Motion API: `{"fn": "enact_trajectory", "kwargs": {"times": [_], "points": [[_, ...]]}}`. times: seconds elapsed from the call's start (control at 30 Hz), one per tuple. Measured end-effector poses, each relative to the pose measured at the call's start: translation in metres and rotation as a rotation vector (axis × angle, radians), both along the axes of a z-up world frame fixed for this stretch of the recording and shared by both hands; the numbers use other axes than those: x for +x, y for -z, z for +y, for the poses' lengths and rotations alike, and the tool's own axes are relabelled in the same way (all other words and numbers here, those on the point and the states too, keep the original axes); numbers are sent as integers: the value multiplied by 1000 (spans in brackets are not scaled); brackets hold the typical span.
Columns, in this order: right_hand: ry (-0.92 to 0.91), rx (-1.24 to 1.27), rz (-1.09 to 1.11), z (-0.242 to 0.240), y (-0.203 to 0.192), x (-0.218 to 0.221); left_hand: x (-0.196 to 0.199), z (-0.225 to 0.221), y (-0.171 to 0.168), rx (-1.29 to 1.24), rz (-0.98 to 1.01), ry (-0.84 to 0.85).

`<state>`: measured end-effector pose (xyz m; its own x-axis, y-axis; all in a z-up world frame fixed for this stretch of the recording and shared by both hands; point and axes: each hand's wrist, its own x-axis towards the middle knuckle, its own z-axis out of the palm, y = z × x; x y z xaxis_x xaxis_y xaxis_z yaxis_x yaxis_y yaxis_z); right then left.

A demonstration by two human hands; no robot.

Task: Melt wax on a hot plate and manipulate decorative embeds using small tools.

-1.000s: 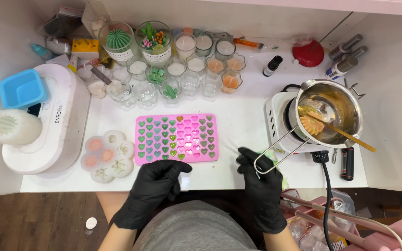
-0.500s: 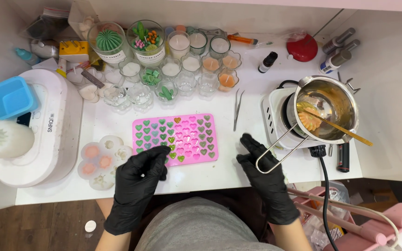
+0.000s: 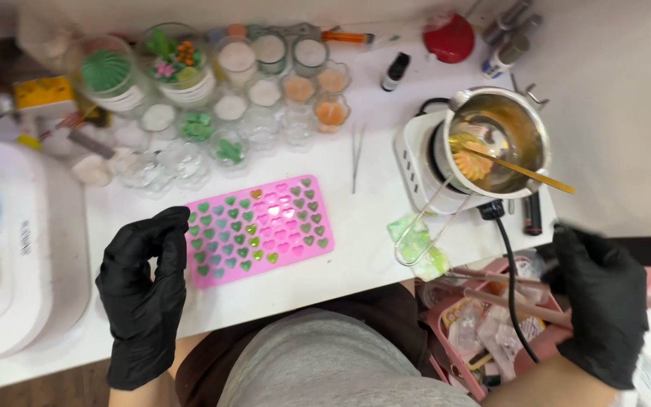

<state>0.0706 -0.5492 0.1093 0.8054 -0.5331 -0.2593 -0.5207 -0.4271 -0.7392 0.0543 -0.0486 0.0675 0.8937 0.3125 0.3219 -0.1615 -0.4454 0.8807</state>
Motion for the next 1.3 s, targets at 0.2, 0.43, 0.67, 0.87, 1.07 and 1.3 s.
{"fn": "enact_trajectory", "kwargs": {"times": [0.2,0.43,0.67,0.87,1.07,1.3], "points": [[13,62,-438,19,4,43,14,-23,-2,24,22,75],[86,64,-716,25,4,90,27,-45,4,66,83,129],[-237,151,-790,60,-22,104,67,-134,-17,-41,77,422],[-403,-197,-844,19,-14,87,99,-201,-40,-613,573,895],[-449,-427,-796,26,-15,80,106,-228,-37,-960,985,955],[-384,-250,-834,15,4,77,104,-236,-27,-977,951,993]]}}
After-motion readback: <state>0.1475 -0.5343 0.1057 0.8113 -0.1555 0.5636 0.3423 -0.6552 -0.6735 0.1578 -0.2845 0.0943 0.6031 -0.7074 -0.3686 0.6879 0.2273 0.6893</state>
